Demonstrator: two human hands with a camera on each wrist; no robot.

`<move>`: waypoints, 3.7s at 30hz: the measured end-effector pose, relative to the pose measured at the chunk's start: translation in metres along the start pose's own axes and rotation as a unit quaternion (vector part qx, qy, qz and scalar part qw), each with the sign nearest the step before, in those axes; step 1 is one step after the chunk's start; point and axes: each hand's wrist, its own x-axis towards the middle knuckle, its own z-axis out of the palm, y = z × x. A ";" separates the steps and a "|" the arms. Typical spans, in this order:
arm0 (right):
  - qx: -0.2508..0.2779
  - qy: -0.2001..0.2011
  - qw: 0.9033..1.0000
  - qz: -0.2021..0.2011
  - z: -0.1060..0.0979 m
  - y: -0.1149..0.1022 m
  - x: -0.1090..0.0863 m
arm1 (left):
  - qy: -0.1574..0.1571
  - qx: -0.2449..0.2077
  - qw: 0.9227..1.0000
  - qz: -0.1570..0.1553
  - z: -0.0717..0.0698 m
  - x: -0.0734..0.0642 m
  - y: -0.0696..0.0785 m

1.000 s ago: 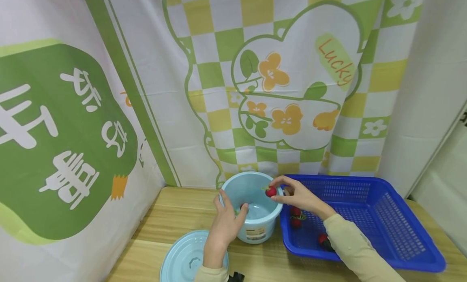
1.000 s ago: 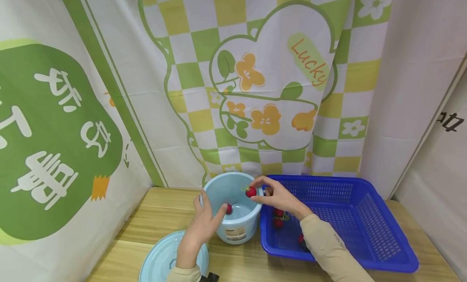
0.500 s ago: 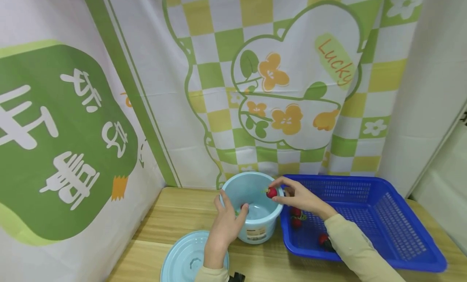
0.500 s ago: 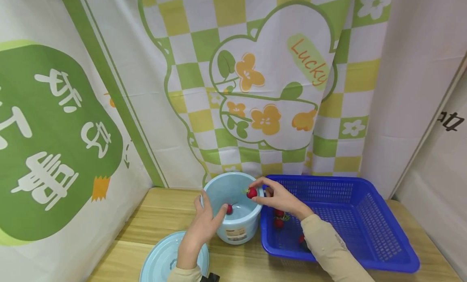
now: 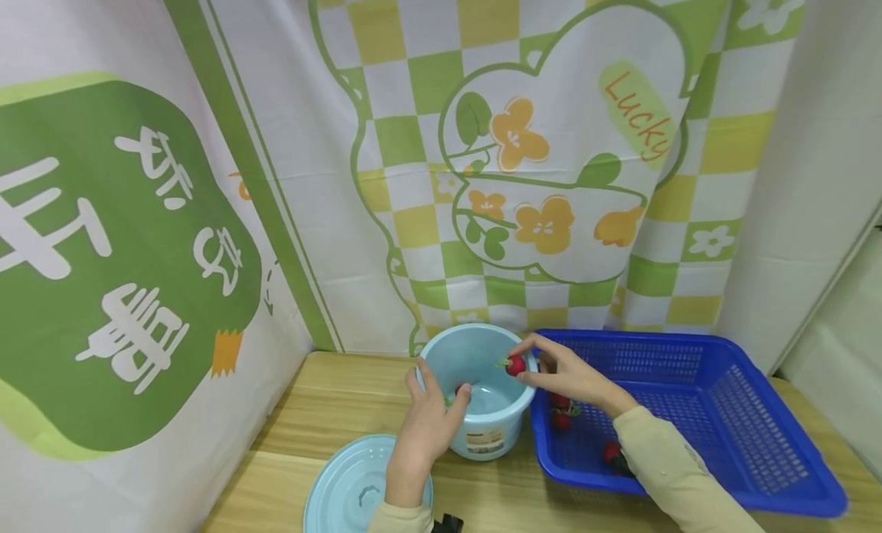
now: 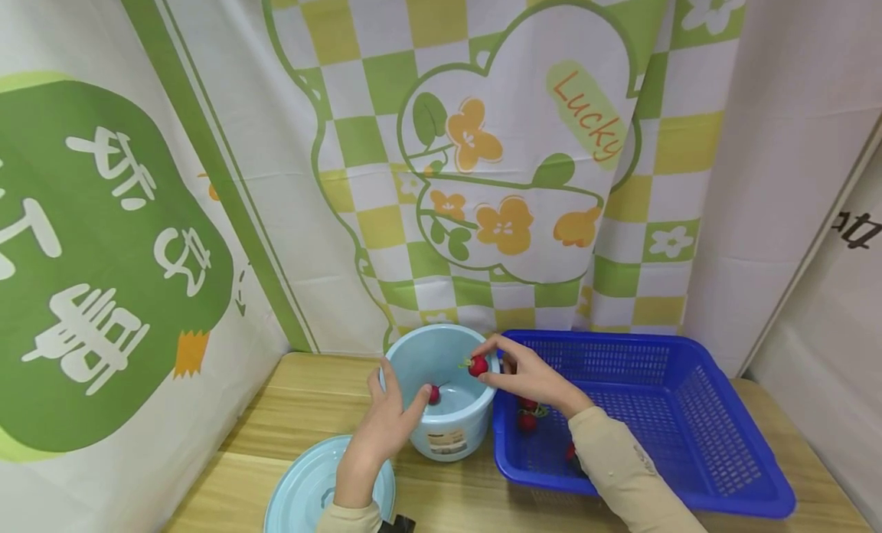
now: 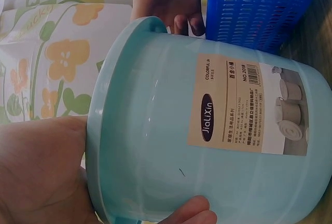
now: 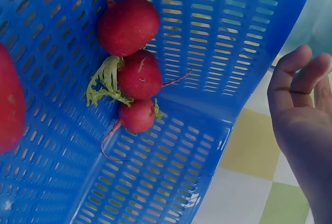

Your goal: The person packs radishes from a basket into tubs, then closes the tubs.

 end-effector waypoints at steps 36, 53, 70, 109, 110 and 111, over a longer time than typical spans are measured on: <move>-0.034 -0.013 0.996 -0.083 0.008 0.006 0.003 | -0.005 0.004 1.000 -0.006 0.000 -0.001 0.001; -0.029 0.000 0.996 -0.081 0.006 0.006 0.002 | -0.002 -0.006 1.000 -0.002 -0.002 -0.002 0.003; 0.025 0.012 0.998 -0.048 0.000 0.004 0.000 | -0.008 -0.003 1.000 -0.008 -0.001 -0.001 0.001; -0.080 0.106 0.985 0.113 -0.041 0.040 -0.019 | -0.019 -0.016 1.000 -0.011 -0.002 -0.002 -0.002; -0.084 0.097 0.985 0.115 -0.042 0.042 -0.020 | -0.019 -0.016 1.000 -0.011 -0.002 -0.002 -0.002; -0.089 0.090 0.985 0.115 -0.043 0.044 -0.021 | -0.020 -0.015 1.000 -0.011 -0.002 -0.002 -0.002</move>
